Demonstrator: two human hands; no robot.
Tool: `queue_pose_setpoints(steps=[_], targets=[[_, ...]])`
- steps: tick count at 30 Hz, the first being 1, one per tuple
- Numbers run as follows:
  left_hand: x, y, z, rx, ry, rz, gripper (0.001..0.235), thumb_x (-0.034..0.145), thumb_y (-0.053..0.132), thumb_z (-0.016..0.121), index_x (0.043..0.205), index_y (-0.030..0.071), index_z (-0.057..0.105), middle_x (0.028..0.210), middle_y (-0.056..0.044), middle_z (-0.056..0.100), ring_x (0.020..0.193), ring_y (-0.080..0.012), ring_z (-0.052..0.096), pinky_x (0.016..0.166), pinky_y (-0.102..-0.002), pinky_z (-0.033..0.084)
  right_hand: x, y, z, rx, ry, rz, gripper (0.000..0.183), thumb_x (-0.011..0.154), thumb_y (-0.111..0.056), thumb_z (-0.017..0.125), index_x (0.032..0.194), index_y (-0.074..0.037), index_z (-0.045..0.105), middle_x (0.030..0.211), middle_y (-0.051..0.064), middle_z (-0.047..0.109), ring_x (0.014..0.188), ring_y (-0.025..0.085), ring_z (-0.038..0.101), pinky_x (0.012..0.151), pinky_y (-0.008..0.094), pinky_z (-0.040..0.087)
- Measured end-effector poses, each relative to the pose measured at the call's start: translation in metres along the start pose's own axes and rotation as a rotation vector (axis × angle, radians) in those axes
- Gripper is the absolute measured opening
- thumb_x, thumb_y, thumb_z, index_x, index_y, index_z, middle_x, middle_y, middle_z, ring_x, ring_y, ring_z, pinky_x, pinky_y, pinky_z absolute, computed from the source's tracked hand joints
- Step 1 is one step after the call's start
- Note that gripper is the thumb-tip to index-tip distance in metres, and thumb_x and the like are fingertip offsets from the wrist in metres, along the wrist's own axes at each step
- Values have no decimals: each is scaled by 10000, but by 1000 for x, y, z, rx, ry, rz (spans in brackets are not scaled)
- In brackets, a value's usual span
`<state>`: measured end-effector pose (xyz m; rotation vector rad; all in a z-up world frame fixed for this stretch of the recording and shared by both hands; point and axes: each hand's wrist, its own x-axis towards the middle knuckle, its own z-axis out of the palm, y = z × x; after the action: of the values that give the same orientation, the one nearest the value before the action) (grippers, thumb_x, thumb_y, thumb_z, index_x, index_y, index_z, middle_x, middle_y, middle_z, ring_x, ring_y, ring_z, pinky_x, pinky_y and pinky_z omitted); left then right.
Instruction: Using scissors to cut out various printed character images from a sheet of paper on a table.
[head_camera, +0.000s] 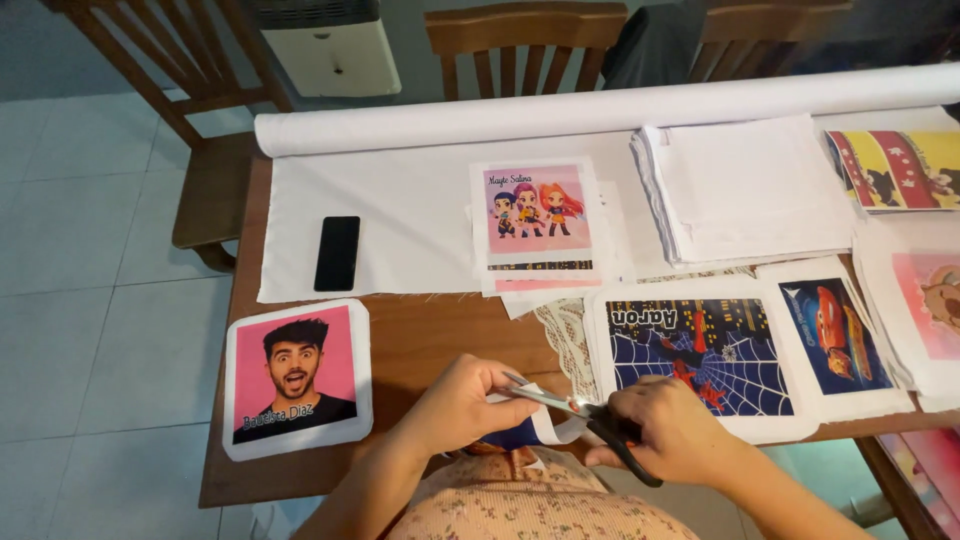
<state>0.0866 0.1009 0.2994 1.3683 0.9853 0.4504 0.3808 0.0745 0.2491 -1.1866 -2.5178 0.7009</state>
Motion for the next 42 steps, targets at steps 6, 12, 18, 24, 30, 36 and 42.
queue_pose_setpoints(steps=[6,12,18,24,30,36,42], targets=[[0,17,-10,93,-21,-58,125,898,184,761,841,93,824,655,95,626,633,-19,445,576,-230,346,2,10,-8,-37,-34,19,660,784,-794,714,592,-186,544,499,-9,533,483,241,569,482,407,400],[6,4,-15,37,7,-37,126,894,208,792,838,96,801,694,89,630,641,-19,500,583,-220,362,5,10,-18,-51,-26,21,666,804,-785,698,578,-185,516,487,-21,507,468,232,567,518,375,440],[11,-11,-12,-94,15,-3,101,885,136,815,863,39,794,685,50,642,616,-24,486,521,-204,351,7,7,-22,-64,16,-5,633,757,-807,714,577,-216,573,470,-55,518,433,201,550,506,350,435],[6,9,-8,13,29,-113,69,866,164,819,852,97,833,536,87,437,530,-51,298,489,-255,240,13,-2,-26,-103,-17,-14,702,788,-832,649,560,-190,479,477,-33,479,417,239,516,465,388,385],[5,-4,-12,-76,21,-102,98,879,131,824,839,42,816,634,43,651,564,-12,445,500,-208,313,4,12,-24,-134,-25,-14,665,811,-795,661,582,-187,519,484,-30,519,450,261,542,488,402,414],[0,9,-8,-42,10,-176,86,817,140,845,866,70,853,591,39,630,513,-30,433,438,-219,338,10,-2,-32,-149,-59,-5,708,776,-885,571,587,-204,526,507,-41,526,450,261,554,482,400,409],[1,-1,-9,-61,-14,-189,130,827,139,862,781,34,800,593,17,645,496,-36,456,449,-216,324,3,3,-32,-217,-101,-27,633,833,-789,681,631,-196,586,515,-39,549,443,270,524,508,392,427]])
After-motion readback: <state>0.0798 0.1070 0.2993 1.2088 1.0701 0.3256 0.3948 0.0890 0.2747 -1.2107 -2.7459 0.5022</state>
